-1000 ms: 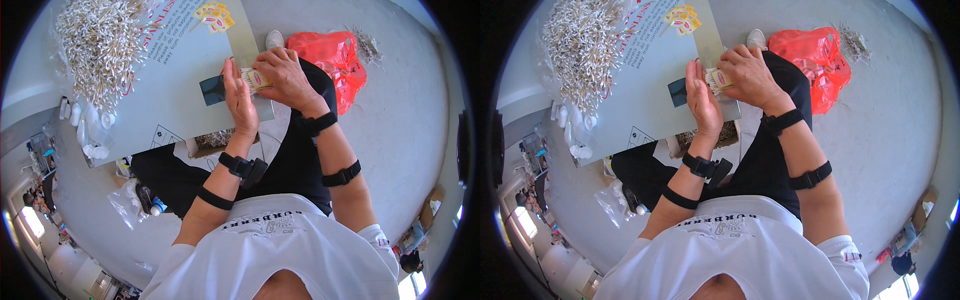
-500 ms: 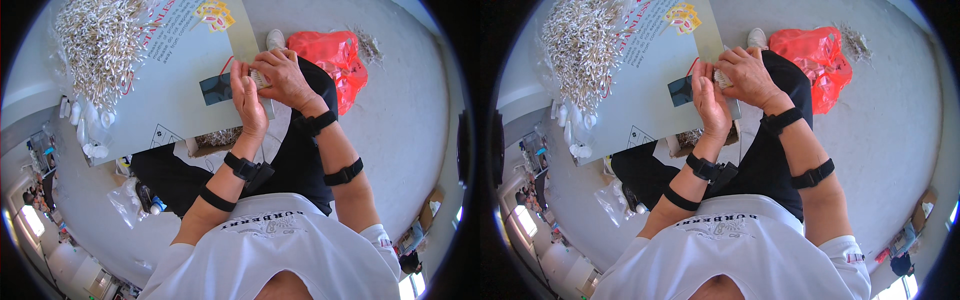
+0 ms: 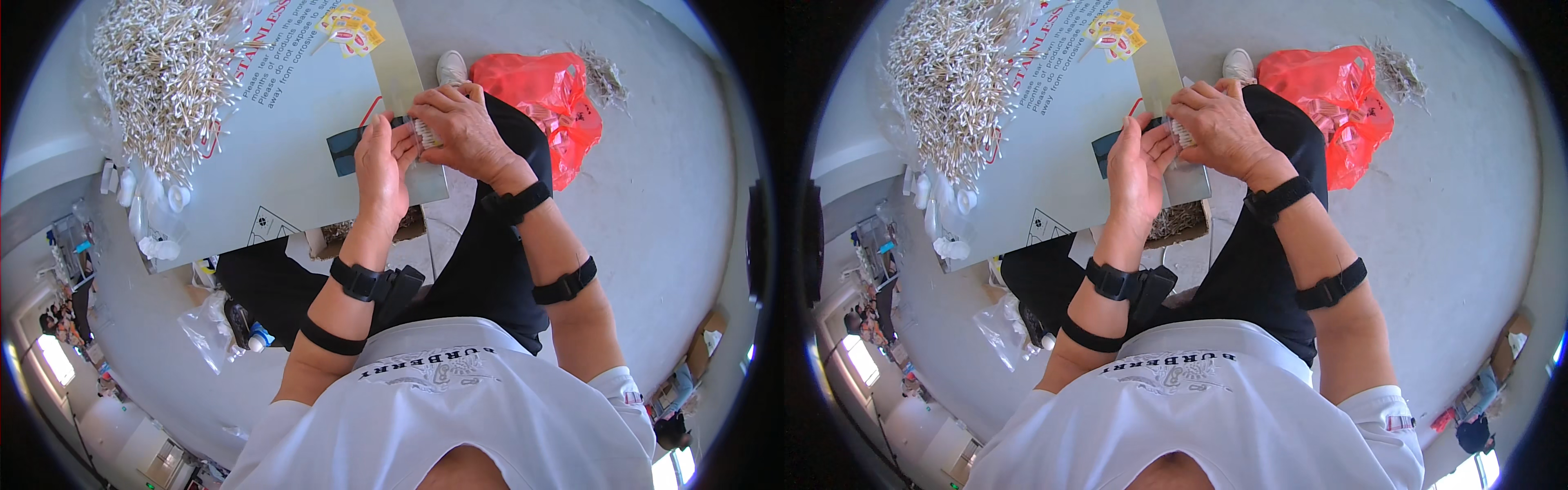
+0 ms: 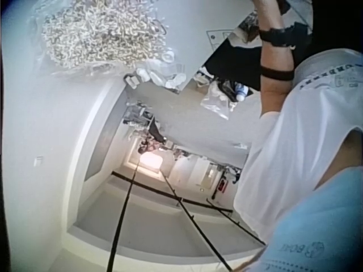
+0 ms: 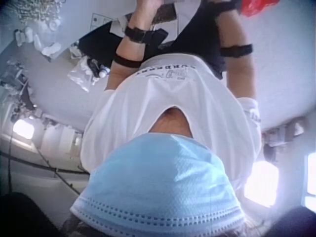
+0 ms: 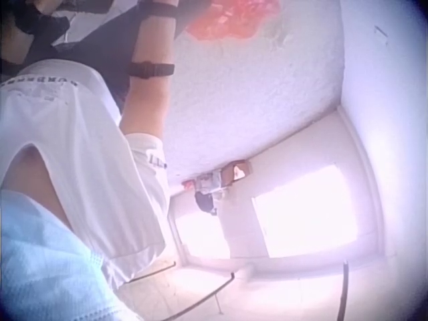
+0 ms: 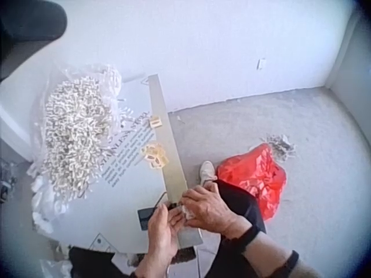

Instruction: Packing cotton swabs into plastic bags.

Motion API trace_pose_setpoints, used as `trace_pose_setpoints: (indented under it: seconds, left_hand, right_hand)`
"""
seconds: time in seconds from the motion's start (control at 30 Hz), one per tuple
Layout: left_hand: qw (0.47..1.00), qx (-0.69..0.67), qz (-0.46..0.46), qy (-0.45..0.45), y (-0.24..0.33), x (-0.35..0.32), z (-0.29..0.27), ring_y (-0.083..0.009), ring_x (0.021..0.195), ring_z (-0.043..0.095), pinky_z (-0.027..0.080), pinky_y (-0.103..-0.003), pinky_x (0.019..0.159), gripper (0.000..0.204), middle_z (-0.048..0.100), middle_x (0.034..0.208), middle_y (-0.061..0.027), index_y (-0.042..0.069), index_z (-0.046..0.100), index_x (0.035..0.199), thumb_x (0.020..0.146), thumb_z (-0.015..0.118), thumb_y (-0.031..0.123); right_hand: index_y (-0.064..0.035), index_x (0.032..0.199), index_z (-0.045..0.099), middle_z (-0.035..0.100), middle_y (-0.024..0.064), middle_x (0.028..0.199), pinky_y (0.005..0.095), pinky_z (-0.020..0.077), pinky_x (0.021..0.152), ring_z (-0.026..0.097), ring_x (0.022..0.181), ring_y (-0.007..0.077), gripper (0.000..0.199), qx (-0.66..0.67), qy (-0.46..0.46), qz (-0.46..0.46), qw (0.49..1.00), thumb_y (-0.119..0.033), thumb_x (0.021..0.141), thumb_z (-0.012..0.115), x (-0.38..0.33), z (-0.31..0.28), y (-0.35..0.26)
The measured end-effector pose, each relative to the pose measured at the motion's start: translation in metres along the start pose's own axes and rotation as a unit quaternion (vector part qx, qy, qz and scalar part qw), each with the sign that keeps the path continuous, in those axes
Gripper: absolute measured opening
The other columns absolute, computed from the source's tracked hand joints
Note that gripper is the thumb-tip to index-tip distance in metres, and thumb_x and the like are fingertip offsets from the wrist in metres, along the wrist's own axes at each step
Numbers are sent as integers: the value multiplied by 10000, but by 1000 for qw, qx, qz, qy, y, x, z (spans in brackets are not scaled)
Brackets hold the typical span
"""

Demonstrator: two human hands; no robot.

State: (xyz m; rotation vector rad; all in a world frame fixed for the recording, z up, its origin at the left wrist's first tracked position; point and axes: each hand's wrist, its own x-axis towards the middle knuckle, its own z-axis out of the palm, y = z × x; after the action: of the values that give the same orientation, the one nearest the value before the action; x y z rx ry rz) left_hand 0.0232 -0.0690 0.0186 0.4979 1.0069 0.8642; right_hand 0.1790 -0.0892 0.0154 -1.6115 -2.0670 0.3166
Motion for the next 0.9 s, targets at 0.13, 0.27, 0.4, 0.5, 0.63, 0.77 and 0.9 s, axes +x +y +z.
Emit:
trace_pose_setpoints:
  seconds: [0.13,0.27,0.4,0.5,0.63,0.77,0.9]
  left_hand:
    - [999,-9,-32,-29,4,9,-6,-226,984,624,509,-375,901,542,634,1054,-158,-59,425,1312,999,526,372]
    - [996,77,33,19,-3,4,3,-181,852,657,559,-311,754,406,662,965,-131,-72,460,1249,912,631,77]
    - [986,127,85,66,-8,10,10,-136,670,634,505,-244,544,419,671,842,-123,-96,492,1177,785,638,-107]
    - [971,184,139,66,-10,21,-2,-129,584,615,490,-251,505,382,665,748,-110,-97,506,1126,764,621,-127]
    - [955,233,176,52,-10,21,-3,-123,565,608,489,-248,510,331,662,724,-108,-79,520,1084,770,615,-125]
    - [867,408,286,14,-8,12,-11,-240,868,676,550,-329,725,385,665,1025,-186,-40,518,1167,797,615,-80]
    - [682,563,465,-48,-6,5,-18,-321,1271,498,435,-460,1022,549,484,1380,-212,-7,440,1366,866,644,88]
  right_hand:
    - [-83,1078,659,612,33,1127,412,308,999,555,1095,215,532,19,-31,12,999,-160,572,806,6,-3,-3]
    - [-85,1077,658,616,28,1120,412,314,991,556,1096,211,542,4,-18,8,1000,-162,564,815,1,-1,-3]
    - [-88,1073,660,619,32,1104,414,319,983,556,1093,209,553,-3,0,12,1000,-184,556,831,1,0,-9]
    - [-90,1063,662,619,29,1096,413,318,980,557,1088,211,545,-4,-16,9,1000,-196,557,838,5,3,-13]
    - [-101,1069,667,616,20,1103,427,312,985,539,1116,204,559,12,-20,9,1000,-210,551,847,5,0,-10]
    - [-119,1174,630,587,34,1199,444,293,1028,513,1171,234,679,13,-14,17,1000,-204,539,855,-6,-3,-4]
    - [-141,1401,455,473,111,1394,472,281,1093,404,1331,310,932,14,43,126,991,-157,560,856,-23,-4,-3]
